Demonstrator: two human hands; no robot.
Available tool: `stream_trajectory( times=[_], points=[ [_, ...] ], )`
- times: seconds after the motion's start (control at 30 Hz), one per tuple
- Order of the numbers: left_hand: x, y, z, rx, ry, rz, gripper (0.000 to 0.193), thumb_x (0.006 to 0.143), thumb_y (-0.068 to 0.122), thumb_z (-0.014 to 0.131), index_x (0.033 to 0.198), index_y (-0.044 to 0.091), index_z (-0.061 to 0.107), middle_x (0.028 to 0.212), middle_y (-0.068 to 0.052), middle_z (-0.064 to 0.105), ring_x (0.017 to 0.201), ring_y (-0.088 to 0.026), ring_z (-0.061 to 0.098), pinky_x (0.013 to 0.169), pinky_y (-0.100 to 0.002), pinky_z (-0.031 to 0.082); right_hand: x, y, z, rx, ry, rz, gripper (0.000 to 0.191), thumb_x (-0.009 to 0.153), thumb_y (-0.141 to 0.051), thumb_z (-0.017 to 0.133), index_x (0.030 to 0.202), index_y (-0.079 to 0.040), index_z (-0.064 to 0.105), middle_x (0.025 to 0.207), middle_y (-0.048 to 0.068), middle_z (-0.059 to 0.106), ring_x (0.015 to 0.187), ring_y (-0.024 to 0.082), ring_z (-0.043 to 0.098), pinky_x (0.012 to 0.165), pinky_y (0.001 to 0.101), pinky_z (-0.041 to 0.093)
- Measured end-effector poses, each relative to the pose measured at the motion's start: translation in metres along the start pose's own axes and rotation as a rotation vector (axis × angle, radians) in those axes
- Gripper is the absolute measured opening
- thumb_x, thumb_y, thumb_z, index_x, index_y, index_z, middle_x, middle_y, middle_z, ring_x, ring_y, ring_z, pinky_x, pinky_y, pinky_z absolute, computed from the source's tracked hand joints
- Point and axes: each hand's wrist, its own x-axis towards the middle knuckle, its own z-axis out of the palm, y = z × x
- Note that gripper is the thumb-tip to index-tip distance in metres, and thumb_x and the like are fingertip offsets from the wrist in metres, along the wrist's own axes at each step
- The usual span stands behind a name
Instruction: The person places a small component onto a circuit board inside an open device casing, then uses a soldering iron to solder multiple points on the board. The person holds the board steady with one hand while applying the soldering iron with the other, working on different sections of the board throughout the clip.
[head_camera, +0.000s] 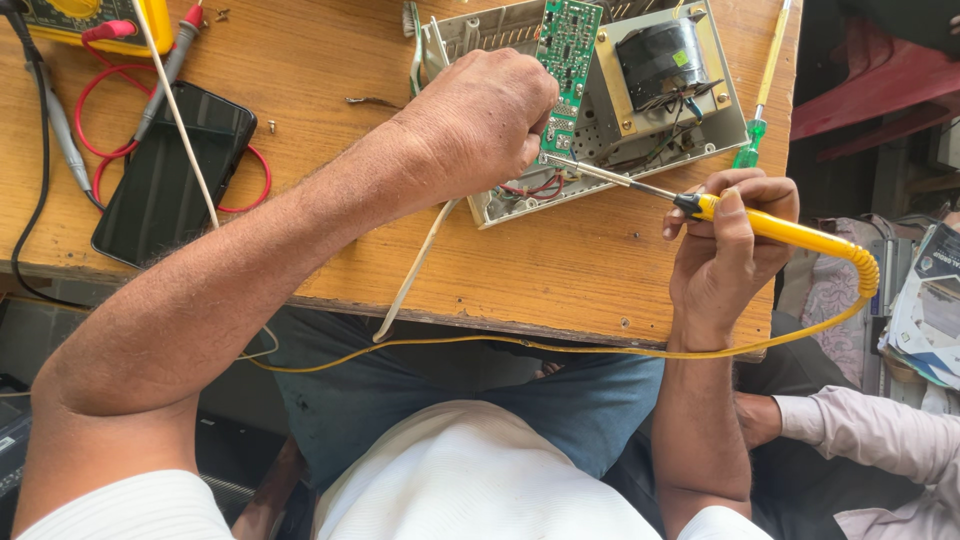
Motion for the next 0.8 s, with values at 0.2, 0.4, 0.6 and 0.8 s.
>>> stream_trajectory(
  times=[0.2,0.4,0.6,0.8],
  points=[
    [0.0014,0.0002,-0.0002,0.011,-0.013,0.007,0.01,0.083,0.003,0.069,0.077,0.003,0.077,0.075,-0.018,0.071,0.079,-0.032,0.074,0.081,-0.045,0.058,0.0008,0.0002,-0.0006,0.015,0.005,0.004,0.017,0.109,-0.005,0.064,0.114,-0.002,0.048,0.104,0.014,0.057,0.083,0.019,0.067,0.06,0.0331,0.06],
    [0.0023,0.0017,0.0001,0.007,-0.032,-0.013,0.011,0.085,0.003,0.067,0.078,0.003,0.076,0.074,-0.018,0.07,0.078,-0.031,0.074,0.08,-0.046,0.058,-0.0007,0.0008,-0.0018,0.024,-0.001,0.009,0.017,0.11,-0.005,0.064,0.114,-0.002,0.047,0.105,0.014,0.057,0.084,0.019,0.068,0.061,0.0327,0.06],
    [0.0027,0.0,0.0029,0.01,-0.009,0.018,0.01,0.083,0.004,0.068,0.077,0.003,0.076,0.074,-0.018,0.071,0.08,-0.032,0.073,0.08,-0.047,0.058,-0.0017,0.002,-0.0019,0.023,-0.019,-0.004,0.018,0.11,-0.005,0.065,0.113,-0.002,0.047,0.105,0.014,0.057,0.084,0.019,0.068,0.062,0.032,0.061],
    [0.005,-0.0014,0.0066,0.031,-0.019,0.019,0.009,0.083,0.003,0.067,0.079,0.003,0.075,0.077,-0.019,0.071,0.079,-0.032,0.074,0.08,-0.047,0.058,-0.0024,0.0023,-0.0025,0.0,-0.036,-0.019,0.021,0.11,-0.006,0.066,0.106,-0.002,0.045,0.104,0.014,0.056,0.081,0.018,0.067,0.061,0.0311,0.06]
  ],
)
